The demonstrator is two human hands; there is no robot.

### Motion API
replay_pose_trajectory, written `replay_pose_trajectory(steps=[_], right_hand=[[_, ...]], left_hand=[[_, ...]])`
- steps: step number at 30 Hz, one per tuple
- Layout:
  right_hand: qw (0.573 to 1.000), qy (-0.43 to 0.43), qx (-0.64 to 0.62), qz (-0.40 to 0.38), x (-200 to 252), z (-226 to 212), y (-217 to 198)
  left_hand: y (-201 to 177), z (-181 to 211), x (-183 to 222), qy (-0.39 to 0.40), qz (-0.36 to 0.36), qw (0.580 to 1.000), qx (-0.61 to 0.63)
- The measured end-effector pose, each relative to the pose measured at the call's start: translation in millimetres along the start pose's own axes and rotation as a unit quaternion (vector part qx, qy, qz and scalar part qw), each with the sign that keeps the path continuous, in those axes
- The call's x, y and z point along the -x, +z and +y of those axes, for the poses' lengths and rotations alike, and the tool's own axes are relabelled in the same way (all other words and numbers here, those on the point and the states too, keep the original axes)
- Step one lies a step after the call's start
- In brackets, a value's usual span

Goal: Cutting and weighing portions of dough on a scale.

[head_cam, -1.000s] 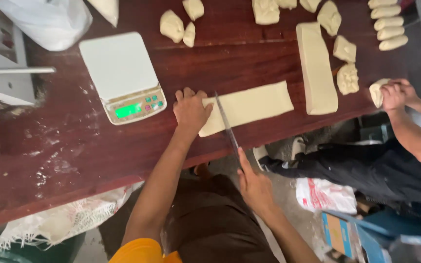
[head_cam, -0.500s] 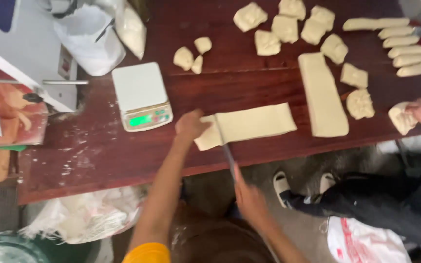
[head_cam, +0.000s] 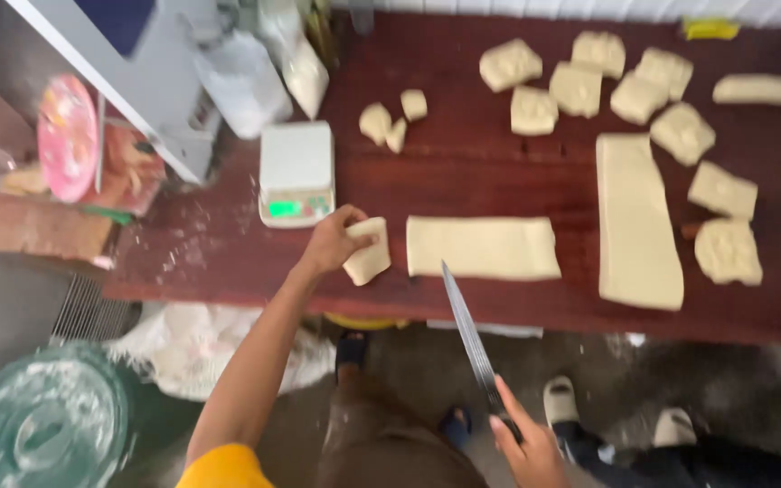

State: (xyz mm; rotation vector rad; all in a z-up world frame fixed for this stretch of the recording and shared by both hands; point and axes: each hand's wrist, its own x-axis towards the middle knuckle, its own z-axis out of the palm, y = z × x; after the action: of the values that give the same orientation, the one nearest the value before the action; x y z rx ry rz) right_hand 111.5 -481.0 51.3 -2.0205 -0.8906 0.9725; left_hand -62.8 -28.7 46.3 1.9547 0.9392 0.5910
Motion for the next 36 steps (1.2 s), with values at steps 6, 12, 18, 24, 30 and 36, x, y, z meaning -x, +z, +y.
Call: replay_pose_trajectory(steps=[6, 12, 18, 24, 30, 36], right_hand=[[0.996, 0.033, -0.066, 0.058, -40, -46, 25], [0.984, 0.078, -0.103, 0.119, -78, -135, 82], [0.976, 0.076, -0.095, 0.179, -78, -75, 100], [0.972, 0.072, -0.177, 0.135, -72, 64, 85], [0.962, 0.056, -0.2, 0.179, -70, 97, 47], [0.962, 0.098, -0.187, 0.174, -76, 57, -5]], left_hand=[[-104, 35, -62, -0.022, 0.13, 0.983, -0.129], [-112, -29, -131, 0.094, 0.238, 0.918, -0.302], [-34, -7, -175, 0.19, 0.196, 0.939, -0.208], [64, -9, -248, 0.081, 0.111, 0.916, -0.377], [103, -5, -216, 0.106, -0.05, 0.936, -0.331], [62, 56, -108, 0.015, 0.161, 0.987, 0.01]])
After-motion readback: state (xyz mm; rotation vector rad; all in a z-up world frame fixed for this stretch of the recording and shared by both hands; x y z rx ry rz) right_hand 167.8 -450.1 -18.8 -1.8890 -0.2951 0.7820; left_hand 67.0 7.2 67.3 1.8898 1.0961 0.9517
